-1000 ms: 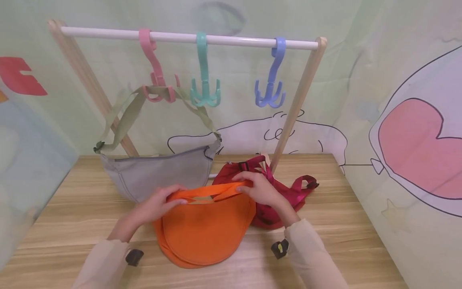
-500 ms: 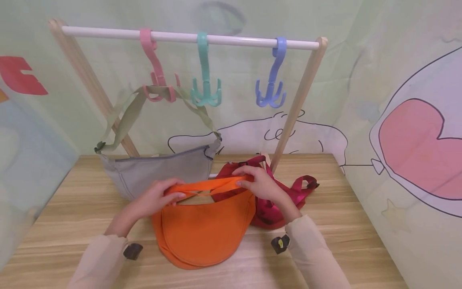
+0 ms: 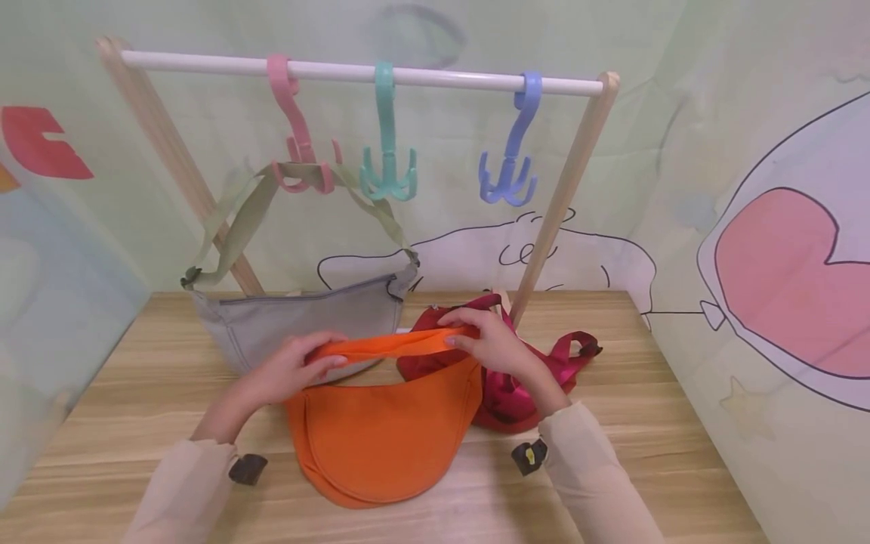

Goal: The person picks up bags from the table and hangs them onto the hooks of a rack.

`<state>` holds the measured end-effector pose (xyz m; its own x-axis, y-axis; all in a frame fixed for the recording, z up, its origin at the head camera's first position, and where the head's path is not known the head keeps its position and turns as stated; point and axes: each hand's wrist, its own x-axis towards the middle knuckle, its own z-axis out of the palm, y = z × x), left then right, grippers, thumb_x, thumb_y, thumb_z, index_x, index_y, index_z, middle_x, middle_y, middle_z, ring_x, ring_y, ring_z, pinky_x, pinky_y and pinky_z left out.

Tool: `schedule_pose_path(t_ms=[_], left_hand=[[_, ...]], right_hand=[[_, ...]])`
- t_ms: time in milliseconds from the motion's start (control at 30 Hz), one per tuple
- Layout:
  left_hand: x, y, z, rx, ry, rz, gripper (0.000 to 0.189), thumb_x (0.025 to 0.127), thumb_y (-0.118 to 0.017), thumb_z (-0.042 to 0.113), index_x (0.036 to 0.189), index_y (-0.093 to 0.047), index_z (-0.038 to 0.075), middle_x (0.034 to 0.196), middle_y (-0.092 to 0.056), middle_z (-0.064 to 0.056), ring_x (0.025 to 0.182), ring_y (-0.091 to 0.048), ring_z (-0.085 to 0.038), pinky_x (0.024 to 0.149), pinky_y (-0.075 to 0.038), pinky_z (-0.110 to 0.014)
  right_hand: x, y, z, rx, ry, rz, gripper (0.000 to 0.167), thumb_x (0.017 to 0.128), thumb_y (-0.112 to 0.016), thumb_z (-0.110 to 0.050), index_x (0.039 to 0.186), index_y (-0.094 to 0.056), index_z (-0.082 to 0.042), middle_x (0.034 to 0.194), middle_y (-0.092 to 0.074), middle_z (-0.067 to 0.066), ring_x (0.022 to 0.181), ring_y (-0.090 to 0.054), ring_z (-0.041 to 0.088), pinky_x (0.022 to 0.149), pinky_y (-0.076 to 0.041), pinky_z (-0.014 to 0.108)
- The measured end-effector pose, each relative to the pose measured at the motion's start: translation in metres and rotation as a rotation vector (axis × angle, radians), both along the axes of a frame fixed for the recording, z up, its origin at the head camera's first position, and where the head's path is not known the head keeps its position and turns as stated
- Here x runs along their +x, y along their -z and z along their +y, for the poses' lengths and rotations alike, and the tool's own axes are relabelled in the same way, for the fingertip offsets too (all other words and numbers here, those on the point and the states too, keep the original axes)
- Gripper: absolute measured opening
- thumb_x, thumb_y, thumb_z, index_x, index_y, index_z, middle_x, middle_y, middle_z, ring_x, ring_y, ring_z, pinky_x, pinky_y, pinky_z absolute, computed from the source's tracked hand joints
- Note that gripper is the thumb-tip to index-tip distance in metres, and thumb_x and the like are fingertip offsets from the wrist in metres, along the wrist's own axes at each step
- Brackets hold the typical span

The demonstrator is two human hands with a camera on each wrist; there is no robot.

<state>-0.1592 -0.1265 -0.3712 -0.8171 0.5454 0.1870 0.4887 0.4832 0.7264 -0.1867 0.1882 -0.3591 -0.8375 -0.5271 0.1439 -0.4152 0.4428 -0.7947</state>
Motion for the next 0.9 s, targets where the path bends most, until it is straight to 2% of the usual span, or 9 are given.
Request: schedule_pose_path(t_ms=[300, 533, 733, 900], left_hand=[[-0.002, -0.012, 0.002, 0.007, -0.034, 0.050, 0.022, 0.088, -0.061, 0.016, 0.108, -0.062, 0.008, 0.076, -0.057, 0.004, 0.058, -0.044, -0.009, 0.054, -0.039, -0.024], [-0.004, -0.023, 0.003, -0.013, -0.087, 0.068, 0.021, 0.089, -0.060, 0.021, 0.107, -0.062, 0.011, 0.068, -0.054, 0.007, 0.051, -0.040, -0.008, 0.049, -0.035, -0.023], [-0.005, -0.029, 0.002, -0.019, -0.094, 0.085, 0.020, 0.090, -0.058, 0.021, 0.106, -0.063, 0.010, 0.061, -0.047, 0.005, 0.048, -0.040, -0.009, 0.047, -0.036, -0.024], [-0.005, -0.034, 0.001, -0.010, -0.095, 0.122, 0.018, 0.091, -0.057, 0.019, 0.104, -0.063, 0.009, 0.057, -0.046, 0.006, 0.046, -0.042, -0.008, 0.046, -0.038, -0.025]], right_hand=[[-0.002, -0.014, -0.003, 0.015, 0.016, 0.019, 0.027, 0.086, -0.062, -0.004, 0.112, -0.061, -0.002, 0.102, -0.061, 0.008, 0.083, -0.057, 0.019, 0.073, -0.051, 0.028], [-0.005, -0.030, -0.007, 0.021, 0.016, 0.032, 0.026, 0.087, -0.061, -0.006, 0.112, -0.061, -0.001, 0.097, -0.063, 0.008, 0.081, -0.057, 0.019, 0.071, -0.050, 0.029], [-0.009, -0.042, -0.010, 0.017, 0.007, 0.064, 0.024, 0.087, -0.061, -0.005, 0.110, -0.061, 0.000, 0.088, -0.064, 0.005, 0.077, -0.057, 0.020, 0.069, -0.048, 0.028], [-0.010, -0.050, -0.012, -0.009, -0.006, 0.061, 0.023, 0.087, -0.060, -0.004, 0.109, -0.061, 0.000, 0.080, -0.063, 0.005, 0.074, -0.057, 0.029, 0.066, -0.048, 0.028]])
